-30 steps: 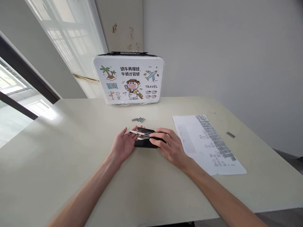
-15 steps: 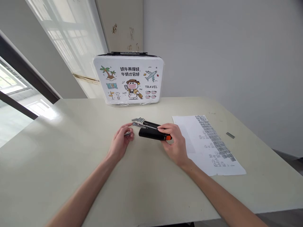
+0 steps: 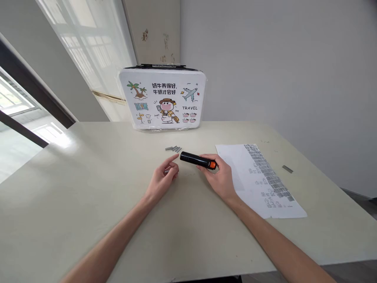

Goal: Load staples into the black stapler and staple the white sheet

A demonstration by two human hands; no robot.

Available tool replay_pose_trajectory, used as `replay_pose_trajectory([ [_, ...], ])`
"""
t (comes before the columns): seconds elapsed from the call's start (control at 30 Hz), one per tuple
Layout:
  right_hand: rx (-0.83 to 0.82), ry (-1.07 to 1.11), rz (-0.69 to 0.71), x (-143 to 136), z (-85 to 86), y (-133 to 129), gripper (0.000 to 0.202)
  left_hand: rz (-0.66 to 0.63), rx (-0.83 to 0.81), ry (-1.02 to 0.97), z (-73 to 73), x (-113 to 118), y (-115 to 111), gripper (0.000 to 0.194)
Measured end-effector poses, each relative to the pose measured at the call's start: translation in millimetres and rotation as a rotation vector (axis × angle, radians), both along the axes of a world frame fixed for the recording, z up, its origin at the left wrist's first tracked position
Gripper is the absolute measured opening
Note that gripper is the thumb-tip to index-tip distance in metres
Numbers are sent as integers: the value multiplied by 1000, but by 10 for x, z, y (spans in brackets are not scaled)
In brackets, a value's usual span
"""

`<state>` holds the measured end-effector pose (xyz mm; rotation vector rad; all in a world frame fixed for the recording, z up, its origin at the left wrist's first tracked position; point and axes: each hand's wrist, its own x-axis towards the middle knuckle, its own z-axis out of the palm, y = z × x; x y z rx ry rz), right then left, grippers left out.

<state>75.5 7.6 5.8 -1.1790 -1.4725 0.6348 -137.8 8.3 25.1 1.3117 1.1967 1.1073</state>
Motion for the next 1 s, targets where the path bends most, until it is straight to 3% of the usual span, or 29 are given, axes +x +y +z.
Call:
replay_pose_trajectory([
  [0.13, -141, -29, 8, -24, -10, 166, 37, 42, -206, -413, -7, -20, 53, 24],
  [0.23, -145, -106, 96, -129, -62, 378, 34, 53, -330, -677, -12, -30, 85, 11],
  [0.33, -103, -168, 183, -309, -110, 618, 31, 54, -388, -759, -13, -43, 90, 12],
  [0.5, -27, -235, 285, -513, -68, 844, 28, 19, -435, -784, -4, -60, 78, 32],
  [0.67, 125, -269, 239, -407, 79, 596, 28, 4, -459, -825, -20, -41, 92, 42],
  [0.87, 399, -644, 365, -336, 81, 228, 18, -198, -502, -825, -47, -33, 73, 52],
  [1.0, 436, -649, 319, -259, 119, 115, 16, -281, -565, -792, -38, -50, 67, 59],
])
